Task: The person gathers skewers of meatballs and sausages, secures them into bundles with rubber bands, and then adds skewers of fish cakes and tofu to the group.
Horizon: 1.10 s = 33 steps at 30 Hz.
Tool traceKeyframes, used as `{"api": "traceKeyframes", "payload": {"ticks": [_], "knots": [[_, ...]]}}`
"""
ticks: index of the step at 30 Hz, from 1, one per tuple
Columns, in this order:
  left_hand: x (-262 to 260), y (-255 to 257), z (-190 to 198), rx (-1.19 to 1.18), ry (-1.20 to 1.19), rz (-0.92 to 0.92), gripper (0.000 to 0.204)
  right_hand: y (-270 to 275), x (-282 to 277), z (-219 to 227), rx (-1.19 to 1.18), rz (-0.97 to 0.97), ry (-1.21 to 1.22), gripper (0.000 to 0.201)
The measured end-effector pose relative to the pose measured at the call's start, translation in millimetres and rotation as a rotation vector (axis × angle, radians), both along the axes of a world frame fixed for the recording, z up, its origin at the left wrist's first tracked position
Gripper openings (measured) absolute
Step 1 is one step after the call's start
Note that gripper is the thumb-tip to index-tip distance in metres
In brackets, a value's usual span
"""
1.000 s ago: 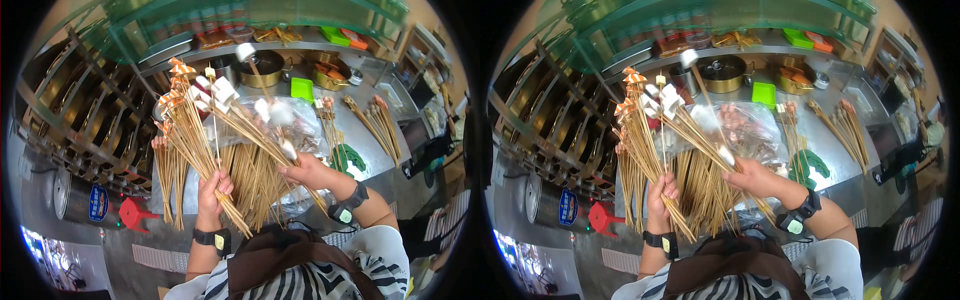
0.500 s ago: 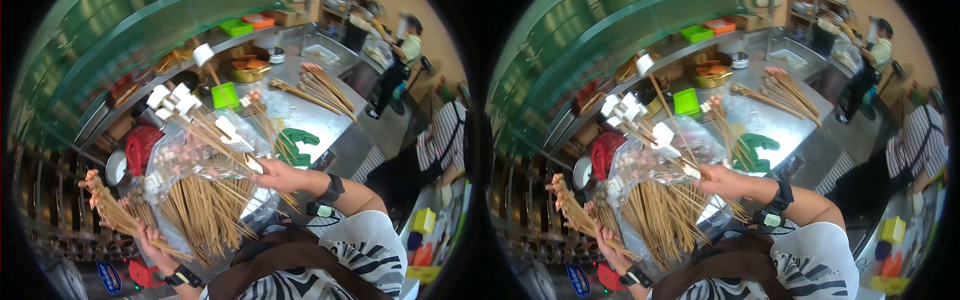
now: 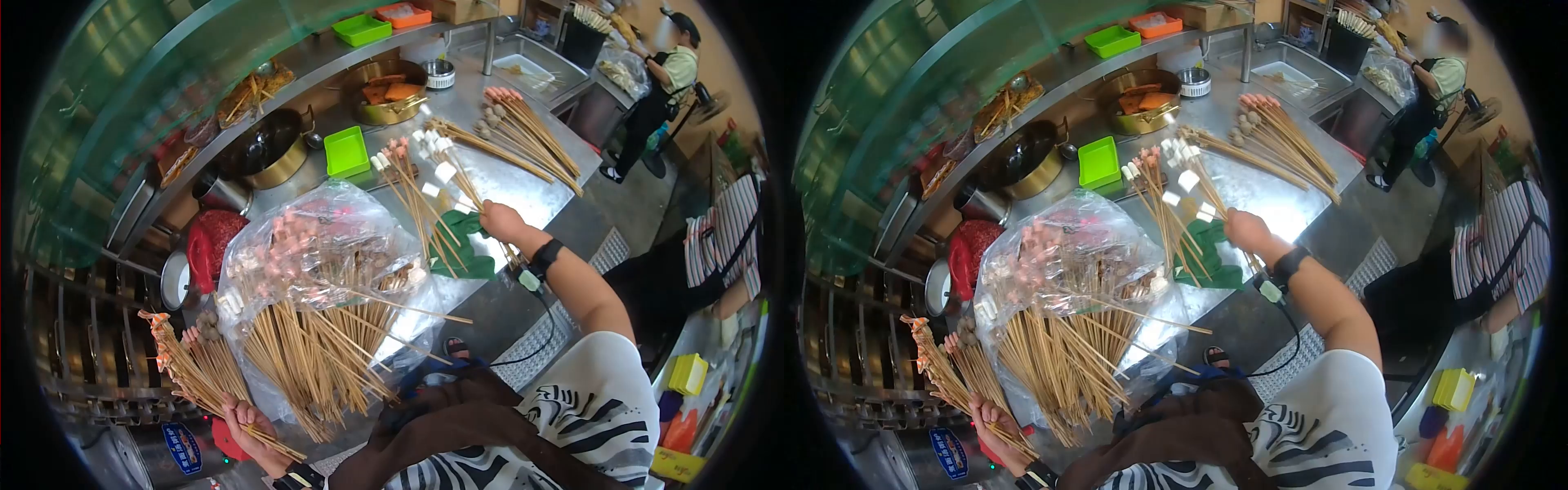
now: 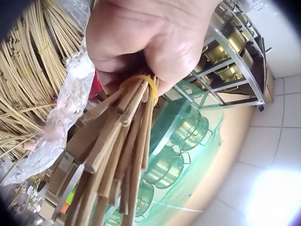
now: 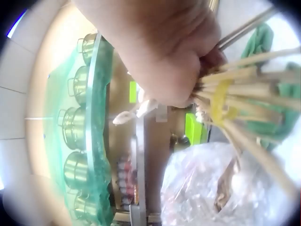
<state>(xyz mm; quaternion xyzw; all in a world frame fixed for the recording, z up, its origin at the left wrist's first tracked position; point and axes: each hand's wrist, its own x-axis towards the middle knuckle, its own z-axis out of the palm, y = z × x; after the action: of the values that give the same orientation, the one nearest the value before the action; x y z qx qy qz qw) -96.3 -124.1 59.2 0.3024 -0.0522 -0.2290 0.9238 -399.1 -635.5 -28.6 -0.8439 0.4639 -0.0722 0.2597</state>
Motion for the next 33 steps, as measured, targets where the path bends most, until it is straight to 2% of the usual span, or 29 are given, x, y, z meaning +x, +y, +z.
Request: {"api": "traceKeyframes", "payload": {"ticks": [1, 2, 5, 6, 10, 12, 13, 15, 19, 20, 21, 22, 23, 24, 25, 26, 27, 28, 29, 31, 32, 33], "knots": [[-5, -3, 1, -0.016, 0.020, 0.002, 0.031, -9, -2, -15, -0.116, 0.012, 0.136, 0.022], [-9, -6, 3, -0.014, 0.023, 0.002, 0.031, -20, -5, -35, -0.156, 0.047, 0.143, 0.024], [-18, -12, 10, -0.012, 0.035, -0.046, 0.032, -27, 0, -56, -0.138, -0.044, 0.192, 0.020], [-22, -14, 12, -0.005, 0.035, -0.038, 0.032, -32, 1, -62, -0.131, -0.071, 0.179, 0.026], [-35, -18, 15, 0.067, 0.031, -0.016, 0.033, -28, 3, -31, -0.007, -0.092, 0.232, 0.040], [-39, -19, 15, 0.074, 0.034, -0.003, 0.033, -31, -3, -28, -0.118, -0.079, 0.128, 0.055], [-42, -19, 15, 0.075, 0.035, 0.007, 0.033, -33, -6, -24, -0.114, -0.072, 0.132, 0.055], [-48, -21, 17, 0.071, 0.047, 0.025, 0.032, -40, -14, -16, -0.065, 0.005, -0.054, 0.060], [-57, -27, 22, 0.133, 0.086, 0.135, 0.027, -59, -15, -14, -0.058, -0.028, -0.237, 0.047], [-59, -28, 22, 0.137, 0.086, 0.166, 0.027, -69, -13, -27, -0.080, -0.036, -0.306, 0.038], [-61, -27, 21, 0.183, 0.063, 0.092, 0.024, -87, -12, -57, -0.084, -0.071, -0.372, 0.034], [-65, -21, 23, 0.235, 0.032, 0.057, 0.021, -102, -8, -80, -0.209, -0.040, -0.402, 0.033], [-71, -26, 28, 0.306, 0.088, 0.133, 0.018, -115, -3, -99, -0.256, -0.034, -0.380, 0.029], [-76, -40, 34, 0.368, 0.147, 0.225, 0.016, -103, 6, -73, -0.160, -0.031, -0.277, 0.024], [-82, -52, 44, 0.470, 0.115, 0.288, 0.022, -118, 8, -99, -0.250, 0.046, -0.166, 0.020], [-81, -47, 43, 0.490, 0.040, 0.194, 0.022, -128, 6, -115, -0.283, 0.113, -0.131, 0.020], [-83, -47, 43, 0.493, -0.009, 0.191, 0.023, -131, 6, -125, -0.358, 0.157, -0.188, 0.021], [-84, -49, 43, 0.495, -0.059, 0.160, 0.023, -137, 3, -124, -0.354, 0.190, -0.177, 0.025], [-85, -50, 43, 0.517, -0.097, 0.171, 0.025, -133, 4, -111, -0.290, 0.124, -0.151, 0.036], [-85, -53, 44, 0.524, -0.140, 0.195, 0.026, -140, 1, -111, -0.378, 0.036, -0.135, 0.043], [-85, -57, 46, 0.533, -0.166, 0.180, 0.026, -141, 7, -95, -0.393, 0.046, -0.152, 0.043], [-79, -60, 51, 0.542, -0.185, 0.158, 0.026, -125, 14, -60, -0.483, 0.051, -0.091, 0.042]]}}
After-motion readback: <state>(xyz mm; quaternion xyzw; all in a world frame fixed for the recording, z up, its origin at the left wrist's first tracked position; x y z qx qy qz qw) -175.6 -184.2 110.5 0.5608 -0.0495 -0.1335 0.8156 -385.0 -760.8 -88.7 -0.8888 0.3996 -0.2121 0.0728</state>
